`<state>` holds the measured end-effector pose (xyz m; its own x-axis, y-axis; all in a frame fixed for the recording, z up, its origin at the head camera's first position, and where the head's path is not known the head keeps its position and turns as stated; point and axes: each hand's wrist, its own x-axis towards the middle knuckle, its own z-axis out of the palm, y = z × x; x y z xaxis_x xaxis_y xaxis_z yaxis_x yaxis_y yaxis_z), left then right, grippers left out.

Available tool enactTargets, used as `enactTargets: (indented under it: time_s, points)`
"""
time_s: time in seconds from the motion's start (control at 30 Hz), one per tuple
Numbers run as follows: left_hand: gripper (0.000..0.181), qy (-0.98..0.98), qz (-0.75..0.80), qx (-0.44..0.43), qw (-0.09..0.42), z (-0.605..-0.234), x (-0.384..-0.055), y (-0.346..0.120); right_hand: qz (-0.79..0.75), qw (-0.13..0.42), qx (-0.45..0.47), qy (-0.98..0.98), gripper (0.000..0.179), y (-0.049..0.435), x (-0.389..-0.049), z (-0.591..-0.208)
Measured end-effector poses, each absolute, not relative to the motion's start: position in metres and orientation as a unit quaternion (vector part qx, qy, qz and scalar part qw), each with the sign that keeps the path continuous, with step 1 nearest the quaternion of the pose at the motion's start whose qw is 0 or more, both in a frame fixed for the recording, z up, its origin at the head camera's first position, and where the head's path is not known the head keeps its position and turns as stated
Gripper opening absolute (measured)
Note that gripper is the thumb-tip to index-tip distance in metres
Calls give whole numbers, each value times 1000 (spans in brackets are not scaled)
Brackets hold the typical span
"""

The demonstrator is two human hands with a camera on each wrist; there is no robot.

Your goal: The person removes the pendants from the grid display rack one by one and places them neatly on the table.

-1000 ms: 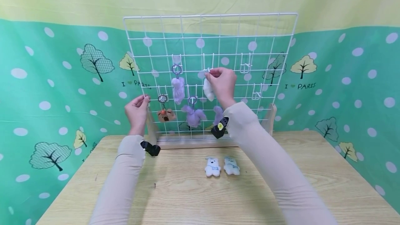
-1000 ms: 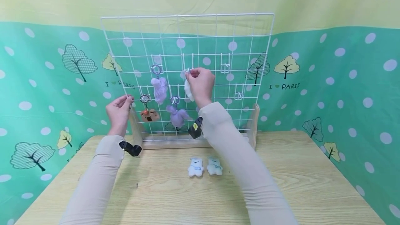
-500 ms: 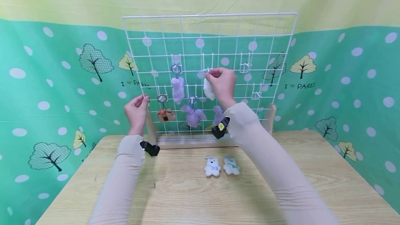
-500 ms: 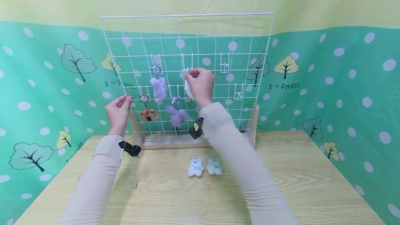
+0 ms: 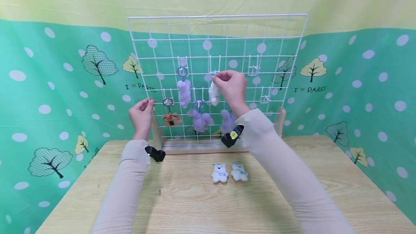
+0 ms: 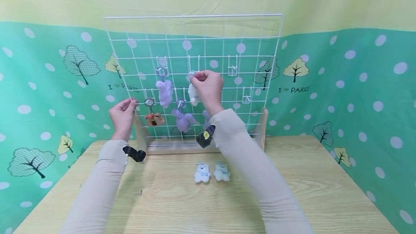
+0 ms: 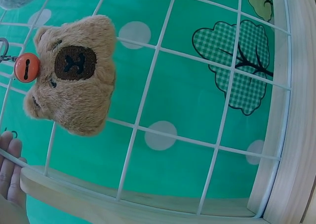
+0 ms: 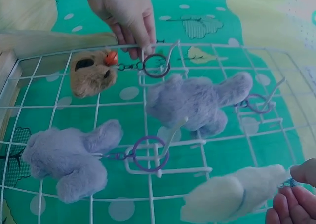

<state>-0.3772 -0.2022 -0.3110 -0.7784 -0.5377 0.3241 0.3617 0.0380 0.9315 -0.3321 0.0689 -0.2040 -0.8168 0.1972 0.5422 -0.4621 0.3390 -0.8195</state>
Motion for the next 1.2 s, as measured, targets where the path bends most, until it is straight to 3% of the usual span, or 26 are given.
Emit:
enactTargets:
  time_s: [0.83,1.2]
  points:
    - [27,-636,-704,70,307,-311,-375,-202,592,275,123,-748,19,83,-301,-199]
    - [26,-634,-706,67,308,-312,-376,-202,574,253,103,-772,25,119,-276,-224]
